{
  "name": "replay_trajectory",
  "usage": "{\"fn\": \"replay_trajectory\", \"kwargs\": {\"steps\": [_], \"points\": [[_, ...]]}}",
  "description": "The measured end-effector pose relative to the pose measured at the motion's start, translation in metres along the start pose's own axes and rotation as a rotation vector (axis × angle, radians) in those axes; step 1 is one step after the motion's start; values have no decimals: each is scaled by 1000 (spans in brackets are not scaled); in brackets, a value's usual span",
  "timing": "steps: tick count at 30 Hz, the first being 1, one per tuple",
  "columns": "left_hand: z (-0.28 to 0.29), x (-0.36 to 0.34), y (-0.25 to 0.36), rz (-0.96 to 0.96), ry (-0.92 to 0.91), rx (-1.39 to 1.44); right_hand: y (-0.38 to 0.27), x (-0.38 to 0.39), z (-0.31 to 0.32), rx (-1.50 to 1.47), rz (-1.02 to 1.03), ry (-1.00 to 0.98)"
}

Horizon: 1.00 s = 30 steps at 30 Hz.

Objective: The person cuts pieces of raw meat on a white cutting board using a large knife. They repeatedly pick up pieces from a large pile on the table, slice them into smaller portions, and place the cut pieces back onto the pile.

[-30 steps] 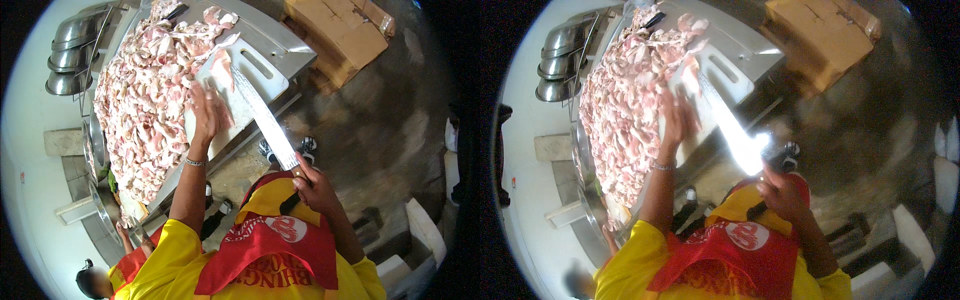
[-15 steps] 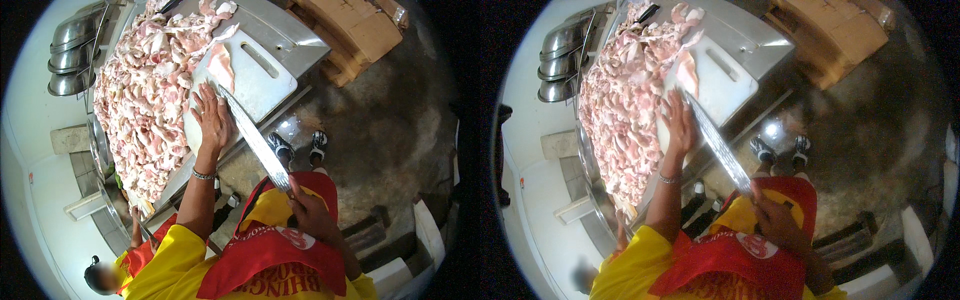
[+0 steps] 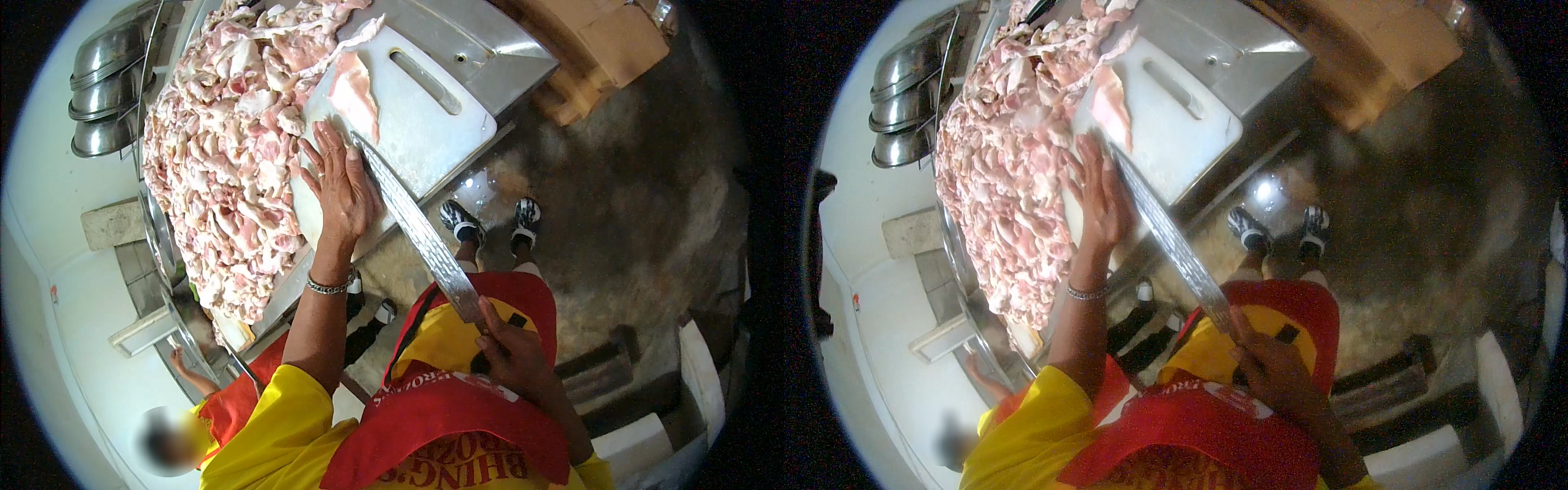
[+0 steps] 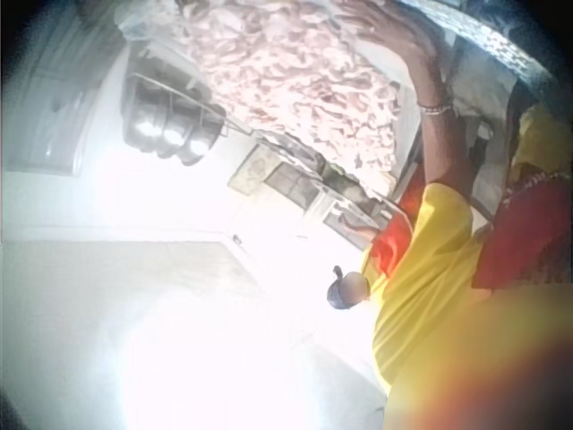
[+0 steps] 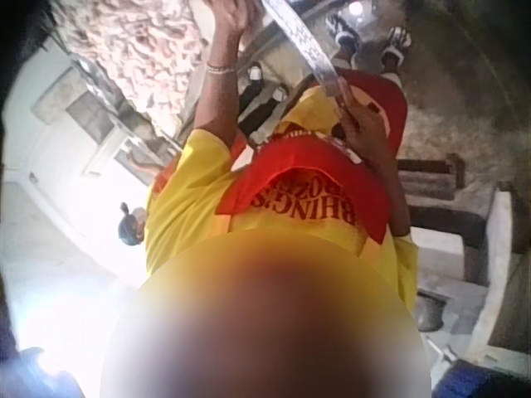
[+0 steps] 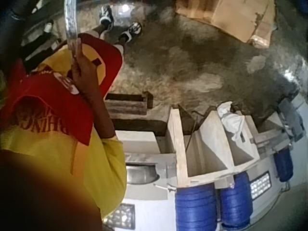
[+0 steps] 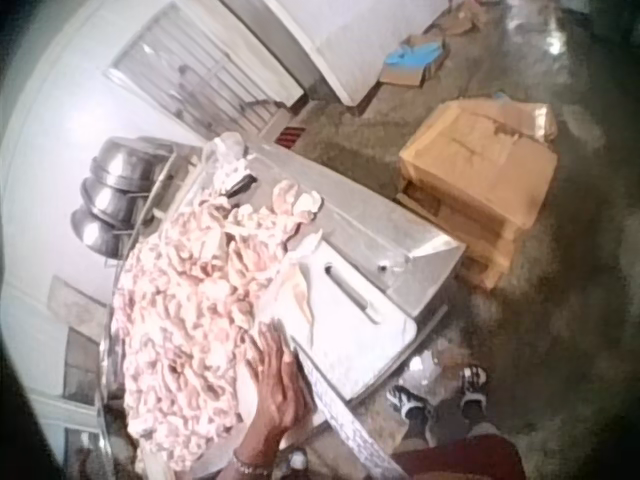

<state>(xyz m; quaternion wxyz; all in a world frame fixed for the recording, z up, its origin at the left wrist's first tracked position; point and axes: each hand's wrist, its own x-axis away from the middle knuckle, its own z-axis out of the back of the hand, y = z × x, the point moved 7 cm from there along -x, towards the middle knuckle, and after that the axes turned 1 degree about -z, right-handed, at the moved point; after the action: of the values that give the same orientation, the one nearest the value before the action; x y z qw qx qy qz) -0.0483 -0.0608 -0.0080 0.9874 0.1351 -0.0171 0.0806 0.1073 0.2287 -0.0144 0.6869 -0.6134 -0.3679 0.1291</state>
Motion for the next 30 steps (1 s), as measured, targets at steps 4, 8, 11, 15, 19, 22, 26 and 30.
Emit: {"fn": "replay_trajectory", "kwargs": {"steps": [4,8,11,15,19,22,26,30], "points": [[1,-3,2,23,-55,-33,-6,-4,1,3,83,48],[2,-3,3,13,-65,-36,-11,-24,-3,-20,99,41],[2,-3,3,6,-61,-29,-14,-42,-7,-31,74,35],[2,-3,3,0,-52,-11,-15,-58,-11,-135,54,32],[2,-3,2,9,-64,-24,-11,-48,-12,-69,23,29],[1,-3,1,31,-64,-24,-9,-33,-9,-114,10,15],[1,-3,2,34,-52,2,-17,-45,-7,-28,77,52],[0,-3,2,49,-38,-34,-23,-85,-16,-82,94,87]]}}
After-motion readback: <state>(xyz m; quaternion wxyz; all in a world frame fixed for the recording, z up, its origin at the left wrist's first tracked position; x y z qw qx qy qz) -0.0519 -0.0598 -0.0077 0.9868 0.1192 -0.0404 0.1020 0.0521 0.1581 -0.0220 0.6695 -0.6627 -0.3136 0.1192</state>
